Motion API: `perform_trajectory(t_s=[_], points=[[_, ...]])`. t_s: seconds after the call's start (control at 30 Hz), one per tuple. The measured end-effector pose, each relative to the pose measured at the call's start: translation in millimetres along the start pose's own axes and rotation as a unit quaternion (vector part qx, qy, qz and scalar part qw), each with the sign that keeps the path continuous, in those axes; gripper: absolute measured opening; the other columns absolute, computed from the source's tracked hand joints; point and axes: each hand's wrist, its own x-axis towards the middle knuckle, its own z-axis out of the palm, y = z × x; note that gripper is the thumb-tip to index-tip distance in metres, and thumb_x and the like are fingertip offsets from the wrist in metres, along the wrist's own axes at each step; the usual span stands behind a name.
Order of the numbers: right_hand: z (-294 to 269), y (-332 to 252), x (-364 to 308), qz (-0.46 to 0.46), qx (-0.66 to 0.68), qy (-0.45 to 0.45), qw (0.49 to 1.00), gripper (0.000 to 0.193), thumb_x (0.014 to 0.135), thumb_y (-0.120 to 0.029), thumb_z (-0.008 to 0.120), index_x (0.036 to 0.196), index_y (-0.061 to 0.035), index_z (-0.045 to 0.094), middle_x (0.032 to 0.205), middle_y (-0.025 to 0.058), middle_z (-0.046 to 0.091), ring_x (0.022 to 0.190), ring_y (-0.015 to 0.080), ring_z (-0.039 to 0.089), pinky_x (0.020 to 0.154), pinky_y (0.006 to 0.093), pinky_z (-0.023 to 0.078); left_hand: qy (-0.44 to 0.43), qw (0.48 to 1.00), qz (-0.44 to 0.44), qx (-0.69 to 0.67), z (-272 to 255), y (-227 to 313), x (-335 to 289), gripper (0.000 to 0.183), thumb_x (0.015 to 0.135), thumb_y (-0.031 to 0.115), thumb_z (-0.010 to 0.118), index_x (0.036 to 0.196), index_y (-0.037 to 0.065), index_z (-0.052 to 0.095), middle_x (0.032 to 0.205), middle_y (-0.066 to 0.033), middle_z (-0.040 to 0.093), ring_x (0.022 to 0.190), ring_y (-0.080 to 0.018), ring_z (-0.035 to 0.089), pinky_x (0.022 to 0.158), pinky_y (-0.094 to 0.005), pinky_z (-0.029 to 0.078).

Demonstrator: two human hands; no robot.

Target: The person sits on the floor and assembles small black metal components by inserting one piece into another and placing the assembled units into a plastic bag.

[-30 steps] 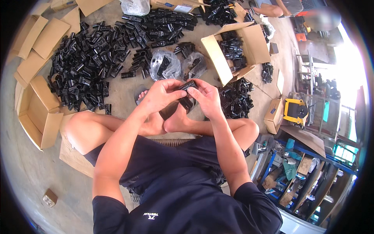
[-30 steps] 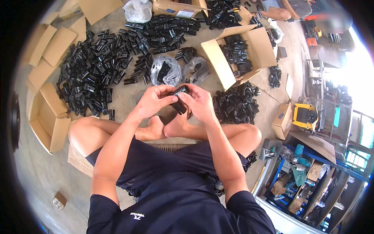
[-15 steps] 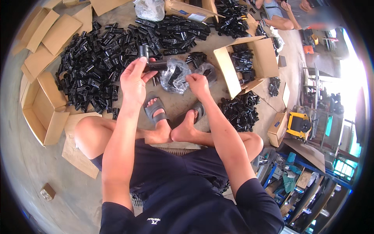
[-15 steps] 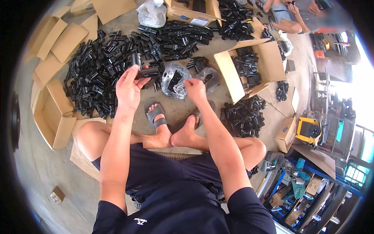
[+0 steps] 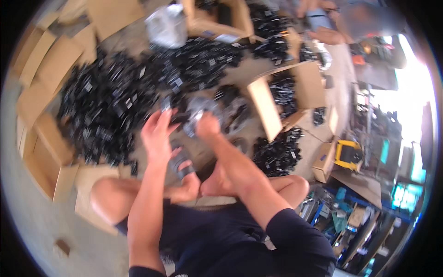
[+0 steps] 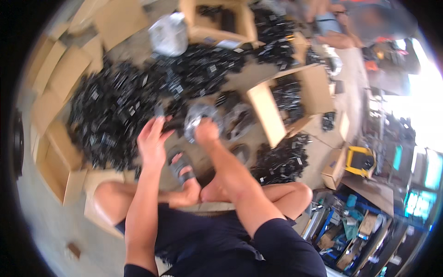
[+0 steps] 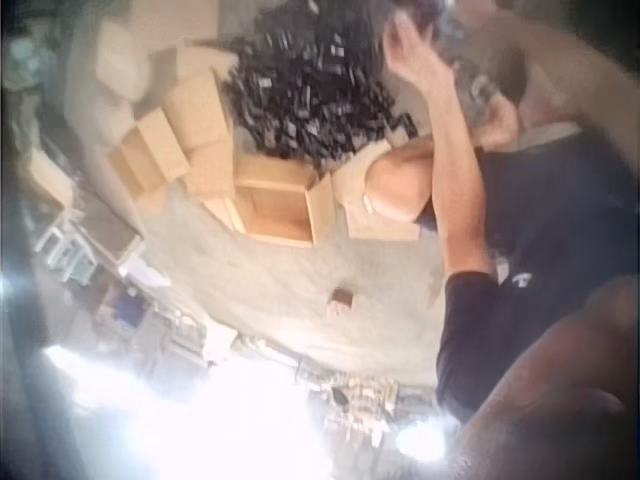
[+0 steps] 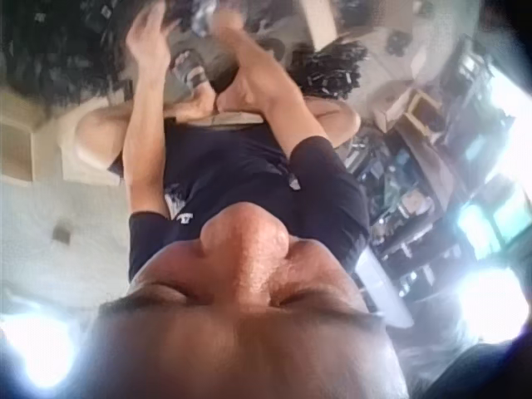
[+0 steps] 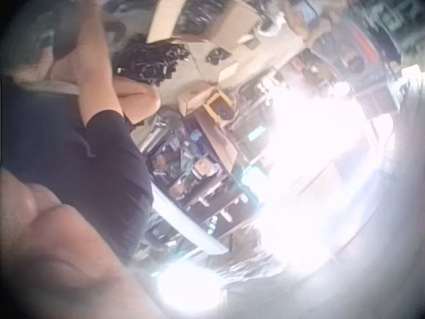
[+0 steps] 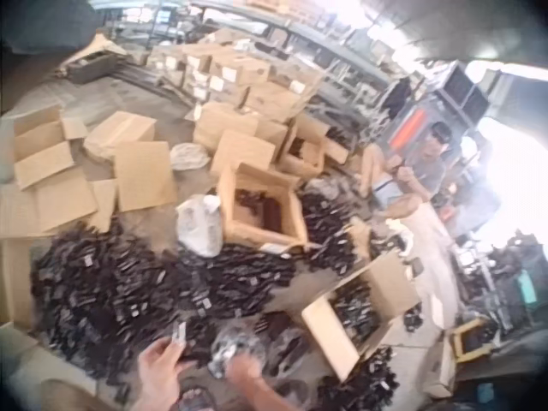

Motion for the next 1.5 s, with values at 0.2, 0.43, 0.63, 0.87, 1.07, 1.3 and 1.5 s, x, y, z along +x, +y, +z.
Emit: perform_trajectory(t_s=[0.2, 0.43, 0.63, 0.87, 1.07, 1.3, 1.5], points=[[6, 8, 14, -0.047, 0.028, 0.058, 0.997, 0.029, 0.087, -0.021, 0.057, 0.099, -0.0023, 0.075, 0.114, 0.0146, 0.067, 0.108, 0.0291, 0.057, 0.086, 0.041, 0.048, -0.008, 1.0, 0.014, 0.006, -5, -7, 10, 0.021, 0.097, 0.017, 0.067, 0.111, 0.001, 0.065, 0.106, -0.0107, 0.072, 0.091, -0.0159, 0.07, 0.075, -0.0304, 0.059], [4, -8, 14, -0.038, 0.043, 0.031, 0.998, 0.032, 0.093, -0.028, 0.054, 0.094, -0.004, 0.075, 0.104, 0.0153, 0.068, 0.1, 0.0303, 0.059, 0.079, 0.0429, 0.047, -0.003, 0.999, 0.019, 0.028, 2, -20, -6, 0.014, 0.095, 0.014, 0.069, 0.105, 0.003, 0.066, 0.1, -0.0099, 0.073, 0.086, -0.0152, 0.071, 0.069, -0.029, 0.061], [-2, 12, -7, -0.075, 0.069, 0.084, 0.991, 0.023, 0.09, -0.024, 0.057, 0.094, -0.0063, 0.072, 0.092, 0.0146, 0.071, 0.094, 0.0322, 0.065, 0.076, 0.0457, 0.051, -0.041, 0.999, 0.016, 0.029, 5, -29, -20, 0.015, 0.095, 0.014, 0.07, 0.104, 0.002, 0.065, 0.1, -0.0113, 0.073, 0.087, -0.018, 0.072, 0.073, -0.0335, 0.061], [-45, 36, -80, 0.016, 0.445, 0.189, 0.875, 0.017, 0.084, -0.013, 0.065, 0.099, -0.005, 0.07, 0.096, 0.0182, 0.07, 0.093, 0.0383, 0.068, 0.081, 0.0446, 0.055, -0.086, 0.996, 0.027, 0.02, -6, -26, -5, 0.018, 0.096, 0.014, 0.068, 0.106, 0.0, 0.064, 0.1, -0.0115, 0.072, 0.086, -0.0191, 0.071, 0.071, -0.0341, 0.063], [-73, 102, -148, 0.047, 0.576, 0.249, 0.777, 0.023, 0.088, -0.01, 0.064, 0.108, -0.0002, 0.072, 0.096, 0.021, 0.072, 0.088, 0.0309, 0.072, 0.081, 0.0379, 0.055, -0.095, 0.994, 0.002, 0.045, -4, -38, -44, 0.017, 0.096, 0.015, 0.067, 0.105, 0.001, 0.062, 0.1, -0.0116, 0.07, 0.087, -0.0218, 0.071, 0.066, -0.0378, 0.065], [-173, 129, -191, 0.015, 0.75, 0.283, 0.598, 0.018, 0.094, -0.009, 0.066, 0.109, -0.0003, 0.071, 0.083, 0.0044, 0.069, 0.073, 0.0085, 0.061, 0.064, 0.0273, 0.051, -0.177, 0.936, 0.121, 0.279, 46, 35, -127, 0.026, 0.096, 0.016, 0.068, 0.113, -0.003, 0.065, 0.1, -0.0099, 0.072, 0.087, -0.0173, 0.071, 0.07, -0.0319, 0.062], [-236, 134, -251, -0.098, 0.817, 0.341, 0.454, 0.021, 0.095, -0.002, 0.066, 0.115, -0.0005, 0.068, 0.093, -0.0006, 0.068, 0.074, 0.0052, 0.059, 0.066, 0.0214, 0.05, -0.208, 0.62, 0.462, 0.599, 127, 99, -206, 0.034, 0.084, 0.017, 0.078, 0.112, 0.002, 0.067, 0.094, -0.0105, 0.073, 0.08, -0.0204, 0.071, 0.069, -0.0321, 0.056]])
